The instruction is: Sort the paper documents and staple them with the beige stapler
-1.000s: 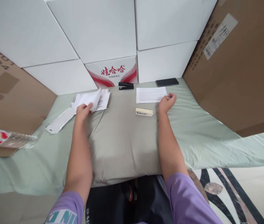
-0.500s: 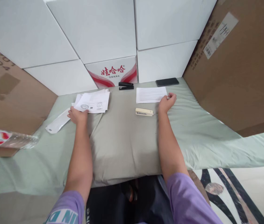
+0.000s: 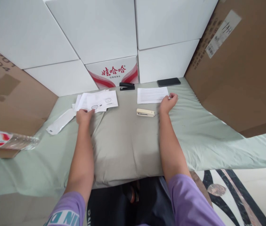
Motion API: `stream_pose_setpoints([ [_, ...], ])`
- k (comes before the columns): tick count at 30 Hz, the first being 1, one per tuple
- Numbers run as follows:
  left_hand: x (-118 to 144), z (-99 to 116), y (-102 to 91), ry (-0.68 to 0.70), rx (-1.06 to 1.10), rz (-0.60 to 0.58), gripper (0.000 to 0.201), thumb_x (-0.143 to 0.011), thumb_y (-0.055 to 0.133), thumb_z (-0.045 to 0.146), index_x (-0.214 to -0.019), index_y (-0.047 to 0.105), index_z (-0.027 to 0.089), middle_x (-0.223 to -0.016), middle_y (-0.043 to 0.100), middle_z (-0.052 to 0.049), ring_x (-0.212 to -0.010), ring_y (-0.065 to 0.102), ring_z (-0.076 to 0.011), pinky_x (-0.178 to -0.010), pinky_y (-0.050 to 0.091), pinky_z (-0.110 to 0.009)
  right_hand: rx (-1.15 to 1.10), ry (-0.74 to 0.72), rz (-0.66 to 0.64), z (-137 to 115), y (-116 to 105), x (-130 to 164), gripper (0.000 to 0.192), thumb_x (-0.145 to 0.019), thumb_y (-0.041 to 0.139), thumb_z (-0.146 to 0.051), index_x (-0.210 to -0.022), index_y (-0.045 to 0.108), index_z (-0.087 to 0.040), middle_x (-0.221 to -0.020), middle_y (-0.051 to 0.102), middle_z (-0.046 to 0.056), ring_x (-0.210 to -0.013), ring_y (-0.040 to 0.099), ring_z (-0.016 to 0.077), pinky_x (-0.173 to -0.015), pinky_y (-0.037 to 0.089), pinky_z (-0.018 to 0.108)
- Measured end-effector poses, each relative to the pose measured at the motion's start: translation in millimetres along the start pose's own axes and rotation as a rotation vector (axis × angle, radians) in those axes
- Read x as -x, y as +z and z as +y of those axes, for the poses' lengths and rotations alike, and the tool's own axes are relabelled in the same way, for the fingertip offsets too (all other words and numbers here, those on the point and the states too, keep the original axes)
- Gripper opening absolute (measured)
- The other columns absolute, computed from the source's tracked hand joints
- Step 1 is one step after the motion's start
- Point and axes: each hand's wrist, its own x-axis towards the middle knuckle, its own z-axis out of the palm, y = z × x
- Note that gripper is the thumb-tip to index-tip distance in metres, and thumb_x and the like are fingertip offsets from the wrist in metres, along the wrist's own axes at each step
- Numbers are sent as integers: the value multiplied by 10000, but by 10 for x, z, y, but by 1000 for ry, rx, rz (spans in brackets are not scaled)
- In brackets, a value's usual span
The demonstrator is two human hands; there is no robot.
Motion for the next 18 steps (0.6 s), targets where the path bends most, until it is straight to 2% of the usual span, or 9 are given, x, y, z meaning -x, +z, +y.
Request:
stream_pose_setpoints([
  [4, -9, 45, 28, -16, 2, -61, 410, -729, 782, 477, -973, 652, 174, -1217, 697, -208, -1176, 646, -394, -973, 509, -492, 11, -8, -5, 22, 10, -9, 251, -750, 439, -40, -931, 488, -208, -941, 505, 21, -966, 556, 188, -1000, 449, 430],
  [10, 38, 123, 24, -52, 39, -28, 544, -738, 798, 387, -1184, 585, 159, -1240, 684, -207, -1176, 647, -378, -956, 519, -491, 7, -24, -7, 49, 13, -18, 233, -751, 438, -60, -923, 468, -214, -964, 515, 28, -959, 552, 180, -996, 458, 427],
  [12, 44, 121, -7, -37, 10, -19, 454, -744, 787, 377, -1113, 616, 174, -1227, 688, -206, -1175, 642, -395, -949, 517, -512, 10, -36, 1, 47, 8, -14, 215, -760, 442, -67, -916, 468, -214, -957, 516, 26, -959, 553, 178, -1011, 451, 427],
  [15, -4, 76, -76, -9, -25, -15, 225, -764, 752, 369, -861, 636, 203, -1122, 717, -177, -1134, 648, -403, -921, 521, -527, 6, -35, -7, 38, 1, -7, 214, -769, 448, -68, -926, 477, -212, -949, 511, 19, -945, 556, 173, -1003, 457, 418],
  [18, -116, -13, -116, 6, 109, 83, 128, -803, 692, 293, -873, 624, 210, -989, 717, -123, -1035, 674, -341, -856, 545, -459, 5, -22, -13, 24, -3, -2, 228, -765, 456, -59, -934, 482, -209, -952, 509, 18, -942, 558, 169, -991, 462, 406],
])
